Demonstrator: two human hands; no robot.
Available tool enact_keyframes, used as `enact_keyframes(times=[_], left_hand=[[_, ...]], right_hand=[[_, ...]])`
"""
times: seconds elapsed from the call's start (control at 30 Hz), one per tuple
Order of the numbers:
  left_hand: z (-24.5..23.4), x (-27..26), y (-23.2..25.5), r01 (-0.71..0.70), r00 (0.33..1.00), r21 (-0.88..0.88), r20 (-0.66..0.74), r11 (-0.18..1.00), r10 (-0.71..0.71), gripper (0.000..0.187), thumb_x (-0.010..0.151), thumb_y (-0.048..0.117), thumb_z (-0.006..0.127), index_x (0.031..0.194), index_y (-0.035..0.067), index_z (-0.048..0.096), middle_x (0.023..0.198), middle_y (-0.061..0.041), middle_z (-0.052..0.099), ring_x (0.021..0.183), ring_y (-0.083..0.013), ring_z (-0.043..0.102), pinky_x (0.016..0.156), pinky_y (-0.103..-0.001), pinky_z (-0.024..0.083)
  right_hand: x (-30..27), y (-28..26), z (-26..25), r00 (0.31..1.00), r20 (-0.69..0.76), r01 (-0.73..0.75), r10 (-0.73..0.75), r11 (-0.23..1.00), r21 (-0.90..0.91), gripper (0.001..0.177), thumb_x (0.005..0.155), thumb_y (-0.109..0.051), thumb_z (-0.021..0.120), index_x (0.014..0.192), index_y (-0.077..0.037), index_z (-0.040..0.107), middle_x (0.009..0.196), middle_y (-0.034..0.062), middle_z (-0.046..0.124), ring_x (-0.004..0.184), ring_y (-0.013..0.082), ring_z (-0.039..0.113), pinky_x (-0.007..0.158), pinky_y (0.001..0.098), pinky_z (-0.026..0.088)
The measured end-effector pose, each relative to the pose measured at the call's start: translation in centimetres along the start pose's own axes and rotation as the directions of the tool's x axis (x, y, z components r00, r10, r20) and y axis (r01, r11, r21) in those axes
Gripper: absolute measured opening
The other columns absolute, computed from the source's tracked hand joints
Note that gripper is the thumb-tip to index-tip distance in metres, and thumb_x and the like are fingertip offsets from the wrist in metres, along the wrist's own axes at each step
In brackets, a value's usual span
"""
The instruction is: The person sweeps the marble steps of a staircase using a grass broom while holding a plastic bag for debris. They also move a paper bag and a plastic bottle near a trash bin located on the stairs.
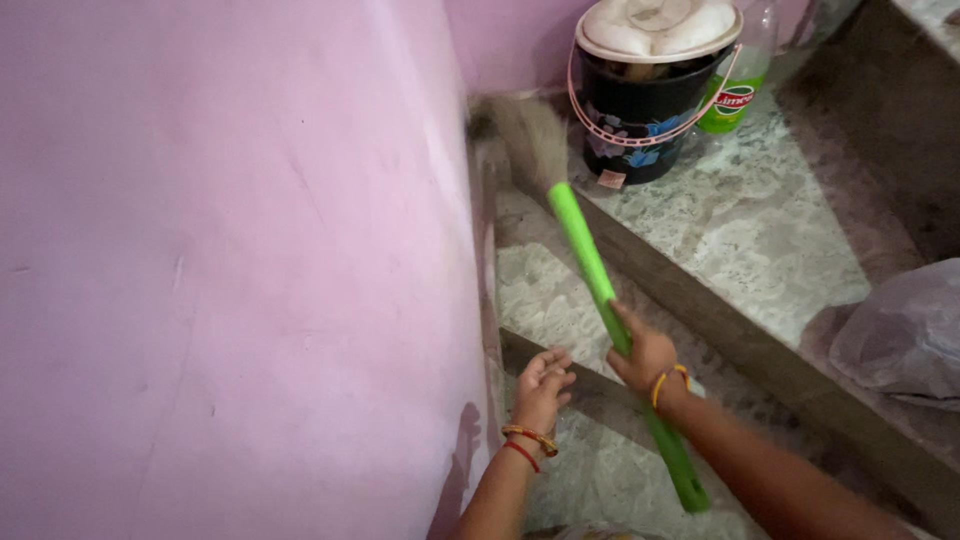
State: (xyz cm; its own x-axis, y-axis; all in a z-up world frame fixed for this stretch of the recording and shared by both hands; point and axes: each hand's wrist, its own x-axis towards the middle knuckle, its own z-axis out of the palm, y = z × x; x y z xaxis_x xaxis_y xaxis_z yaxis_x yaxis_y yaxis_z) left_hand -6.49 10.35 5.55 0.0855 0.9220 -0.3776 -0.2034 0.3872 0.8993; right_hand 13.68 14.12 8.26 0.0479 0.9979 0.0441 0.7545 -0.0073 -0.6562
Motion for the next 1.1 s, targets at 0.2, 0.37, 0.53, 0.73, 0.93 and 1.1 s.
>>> enact_keyframes(times=[0.2, 0.37, 0.53, 0.73, 0.93, 1.1], left_hand=[[0.0, 0.0, -0.8, 0.002, 1.000, 0.011, 0.001, 1.000, -0.002, 0.036, 0.097, 0.018, 0.054, 0.133, 0.013, 0.061, 0.135, -0.003, 0.068, 0.109, -0.0169, 0.067, 0.088, -0.034, 0.053], [0.1, -0.1, -0.3, 0.021, 1.000, 0.036, -0.009, 0.999, -0.021, 0.037, 0.098, 0.018, 0.052, 0.134, 0.014, 0.060, 0.136, -0.001, 0.068, 0.112, -0.0167, 0.066, 0.091, -0.034, 0.052], [0.1, 0.1, 0.4, 0.041, 0.999, -0.039, -0.026, 0.998, -0.042, 0.038, 0.097, 0.016, 0.053, 0.135, 0.014, 0.060, 0.136, -0.003, 0.068, 0.114, -0.0179, 0.066, 0.093, -0.036, 0.052], [0.0, -0.6, 0.1, -0.001, 1.000, 0.066, -0.003, 0.998, 0.001, 0.038, 0.098, 0.016, 0.050, 0.135, 0.013, 0.061, 0.136, -0.002, 0.069, 0.115, -0.0178, 0.068, 0.093, -0.038, 0.054], [-0.5, 1.3, -2.9, -0.348, 0.933, 0.036, 0.107, 0.937, 0.342, 0.038, 0.102, 0.012, 0.053, 0.139, 0.007, 0.061, 0.138, -0.011, 0.069, 0.126, -0.0212, 0.065, 0.106, -0.037, 0.050], [-0.4, 0.8, -1.8, -0.023, 1.000, 0.028, 0.019, 0.999, 0.023, 0.039, 0.097, 0.018, 0.052, 0.135, 0.015, 0.059, 0.137, -0.003, 0.068, 0.115, -0.0179, 0.067, 0.091, -0.036, 0.054]], right_hand=[[10.6, -1.9, 0.2, 0.964, -0.209, 0.173, -0.162, 0.984, 0.035, 0.085, 0.069, -0.016, 0.082, 0.148, -0.015, 0.051, 0.109, 0.0252, 0.073, 0.096, 0.0399, 0.071, 0.084, 0.0473, 0.057], [11.3, -1.5, -1.7, 0.953, 0.263, -0.164, 0.153, 0.986, 0.022, 0.080, 0.074, -0.015, 0.077, 0.150, -0.020, 0.053, 0.095, 0.0206, 0.078, 0.073, 0.0245, 0.076, 0.076, 0.0413, 0.064], [1.3, 2.3, -0.7, 0.974, 0.017, 0.224, -0.226, 0.971, 0.083, 0.082, 0.065, -0.015, 0.081, 0.143, -0.015, 0.056, 0.114, 0.0247, 0.072, 0.093, 0.0357, 0.073, 0.081, 0.0457, 0.058], [3.1, 3.8, 3.1, 0.993, -0.117, -0.021, 0.027, 0.999, 0.048, 0.086, 0.073, -0.018, 0.083, 0.151, -0.015, 0.049, 0.108, 0.0245, 0.073, 0.092, 0.0385, 0.072, 0.080, 0.0471, 0.058], [10.9, -1.4, 2.8, 0.967, 0.165, -0.252, 0.196, 0.837, 0.485, 0.082, 0.077, -0.005, 0.075, 0.154, -0.009, 0.047, 0.092, 0.0185, 0.076, 0.063, 0.0205, 0.072, 0.056, 0.0344, 0.058], [7.7, 0.9, -2.6, 0.962, 0.219, -0.263, 0.166, 0.786, 0.559, 0.079, 0.079, -0.004, 0.073, 0.153, -0.008, 0.046, 0.094, 0.0151, 0.075, 0.057, 0.0185, 0.067, 0.049, 0.0353, 0.053]])
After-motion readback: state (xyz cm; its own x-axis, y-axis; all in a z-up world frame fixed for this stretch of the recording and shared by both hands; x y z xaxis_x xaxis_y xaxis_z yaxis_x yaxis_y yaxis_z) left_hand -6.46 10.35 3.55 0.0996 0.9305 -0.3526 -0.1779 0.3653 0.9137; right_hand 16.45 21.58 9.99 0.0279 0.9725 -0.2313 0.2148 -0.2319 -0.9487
